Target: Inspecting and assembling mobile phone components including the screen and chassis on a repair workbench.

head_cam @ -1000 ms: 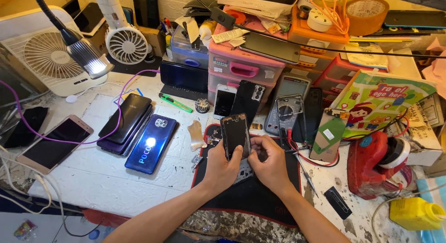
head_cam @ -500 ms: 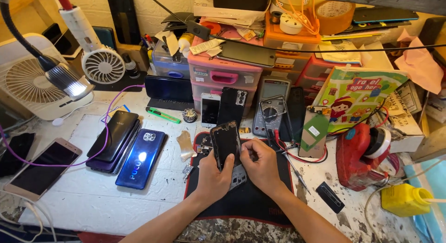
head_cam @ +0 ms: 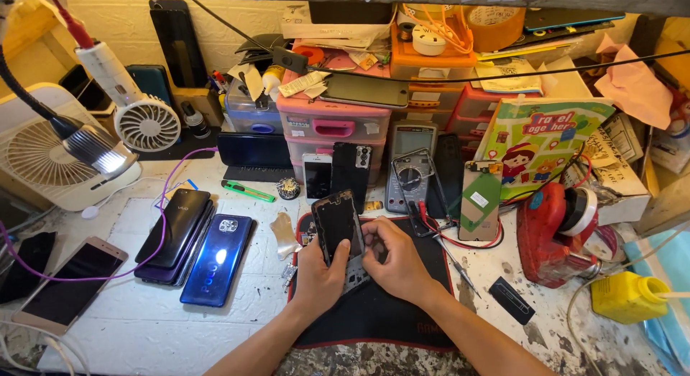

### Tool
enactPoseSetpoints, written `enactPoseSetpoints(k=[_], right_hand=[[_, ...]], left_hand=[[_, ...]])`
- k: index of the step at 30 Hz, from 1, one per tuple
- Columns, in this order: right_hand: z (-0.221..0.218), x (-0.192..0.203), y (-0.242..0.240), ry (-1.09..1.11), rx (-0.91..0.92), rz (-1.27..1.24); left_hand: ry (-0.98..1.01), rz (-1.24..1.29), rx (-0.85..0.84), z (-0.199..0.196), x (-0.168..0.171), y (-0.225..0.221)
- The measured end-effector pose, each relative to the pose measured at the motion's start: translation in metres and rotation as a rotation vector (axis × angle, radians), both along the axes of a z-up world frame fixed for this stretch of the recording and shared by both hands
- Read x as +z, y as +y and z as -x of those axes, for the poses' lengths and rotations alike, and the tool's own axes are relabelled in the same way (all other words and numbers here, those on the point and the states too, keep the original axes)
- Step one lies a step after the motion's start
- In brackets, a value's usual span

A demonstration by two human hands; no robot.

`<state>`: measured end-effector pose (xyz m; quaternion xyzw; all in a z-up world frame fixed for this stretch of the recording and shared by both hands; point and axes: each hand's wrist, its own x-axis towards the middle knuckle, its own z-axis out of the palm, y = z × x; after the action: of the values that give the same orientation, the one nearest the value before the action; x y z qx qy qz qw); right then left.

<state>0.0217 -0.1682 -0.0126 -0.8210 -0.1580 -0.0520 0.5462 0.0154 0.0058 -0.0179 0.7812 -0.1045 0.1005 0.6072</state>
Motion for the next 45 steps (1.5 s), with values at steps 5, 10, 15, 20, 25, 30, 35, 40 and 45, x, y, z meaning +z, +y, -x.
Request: enactPoseSetpoints(k=[5,10,15,20,25,30,35,40,45], right_hand=[[-0.007,-0.01,-0.012,-0.115,-0.256,0.027],[-0.015,-0.003,-0.029,-0.026,-0.387,0.005],[-0.013,-0.004,-0.031,0.096,-0.38,-0.013],[-0.007,-0.019,-0.02,0.237,-0.281,-0.14],[-0.004,-0.02,-0.015,0.255,-0.204,-0.222],[-0.002,-0.021,-0.015,0.273,-0.169,-0.259],[0.002,-0.009,-0.011,0.221,-0.234,-0.085],[-0.001,-0.001,-0.013,0.076,-0.327,-0.06],[-0.004,-0.007,-0.014,0.158,-0.338,-0.139]], left_hand=[[0.194,-0.159,-0.14,-0.011,0.0,-0.011],[0.182,-0.175,-0.253,-0.019,0.02,-0.035],[0.179,-0.156,-0.282,-0.016,0.005,-0.04],[0.041,-0.177,-0.193,-0.011,-0.009,-0.024],[0.119,-0.125,-0.124,-0.01,-0.009,-0.019],[0.149,-0.063,-0.05,-0.01,0.003,-0.019],[0.094,0.047,-0.041,-0.01,0.006,-0.016],[0.122,-0.003,-0.11,0.001,0.0,-0.025],[0.131,-0.051,-0.127,0.004,-0.003,-0.028]])
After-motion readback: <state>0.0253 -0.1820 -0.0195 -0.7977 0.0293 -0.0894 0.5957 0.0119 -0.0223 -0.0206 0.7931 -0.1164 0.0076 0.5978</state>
